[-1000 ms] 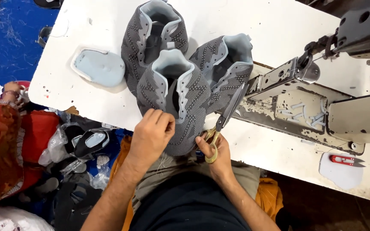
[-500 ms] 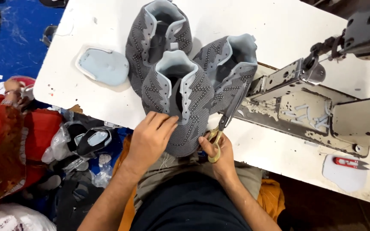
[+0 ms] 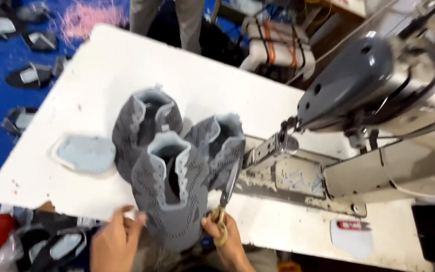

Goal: The person trims excess material from shoe components using scissors.

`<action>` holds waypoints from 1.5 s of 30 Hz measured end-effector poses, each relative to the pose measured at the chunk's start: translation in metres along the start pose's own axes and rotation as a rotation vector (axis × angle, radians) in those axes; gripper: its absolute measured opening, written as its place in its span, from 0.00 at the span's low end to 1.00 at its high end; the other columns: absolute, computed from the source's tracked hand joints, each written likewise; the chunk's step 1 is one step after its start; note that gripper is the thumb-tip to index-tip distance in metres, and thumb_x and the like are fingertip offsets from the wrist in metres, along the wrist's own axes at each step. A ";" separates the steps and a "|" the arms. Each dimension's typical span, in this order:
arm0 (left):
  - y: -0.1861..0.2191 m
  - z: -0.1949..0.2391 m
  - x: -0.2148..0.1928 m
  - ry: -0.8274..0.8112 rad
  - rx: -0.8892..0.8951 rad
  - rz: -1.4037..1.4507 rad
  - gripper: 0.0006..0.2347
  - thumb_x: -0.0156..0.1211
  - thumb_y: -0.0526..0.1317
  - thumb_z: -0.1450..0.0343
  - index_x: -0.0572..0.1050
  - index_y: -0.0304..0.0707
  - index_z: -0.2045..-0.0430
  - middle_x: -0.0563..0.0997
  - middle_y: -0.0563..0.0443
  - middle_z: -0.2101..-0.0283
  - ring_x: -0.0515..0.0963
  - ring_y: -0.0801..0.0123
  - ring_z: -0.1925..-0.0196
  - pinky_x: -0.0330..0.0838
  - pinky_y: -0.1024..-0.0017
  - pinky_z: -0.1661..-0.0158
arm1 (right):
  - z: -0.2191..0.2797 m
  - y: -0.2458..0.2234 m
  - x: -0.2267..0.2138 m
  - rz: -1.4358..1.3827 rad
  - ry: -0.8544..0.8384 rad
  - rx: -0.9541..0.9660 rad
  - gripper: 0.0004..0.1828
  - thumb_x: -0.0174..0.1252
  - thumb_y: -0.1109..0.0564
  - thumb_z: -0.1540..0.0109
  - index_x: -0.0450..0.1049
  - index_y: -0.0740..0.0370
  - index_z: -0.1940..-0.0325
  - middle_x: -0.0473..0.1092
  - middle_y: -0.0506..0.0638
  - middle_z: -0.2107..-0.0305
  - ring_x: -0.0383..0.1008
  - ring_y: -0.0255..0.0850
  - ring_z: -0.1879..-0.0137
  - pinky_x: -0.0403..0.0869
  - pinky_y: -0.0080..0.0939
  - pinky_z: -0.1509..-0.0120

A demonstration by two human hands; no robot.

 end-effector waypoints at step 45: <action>0.239 -0.251 0.080 0.314 -0.055 0.580 0.42 0.71 0.42 0.39 0.52 0.34 0.30 0.52 0.27 0.29 0.50 0.35 0.29 0.52 0.34 0.39 | -0.007 -0.023 -0.163 0.159 0.629 -0.147 0.12 0.66 0.60 0.40 0.72 0.71 0.71 0.73 0.58 0.82 0.73 0.41 0.76 0.72 0.38 0.71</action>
Point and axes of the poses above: each hand's wrist, its own z-axis away from the middle knuckle, its own x-axis out of the palm, y = z × x, the point moved 8 cm from there along -z, towards the middle knuckle
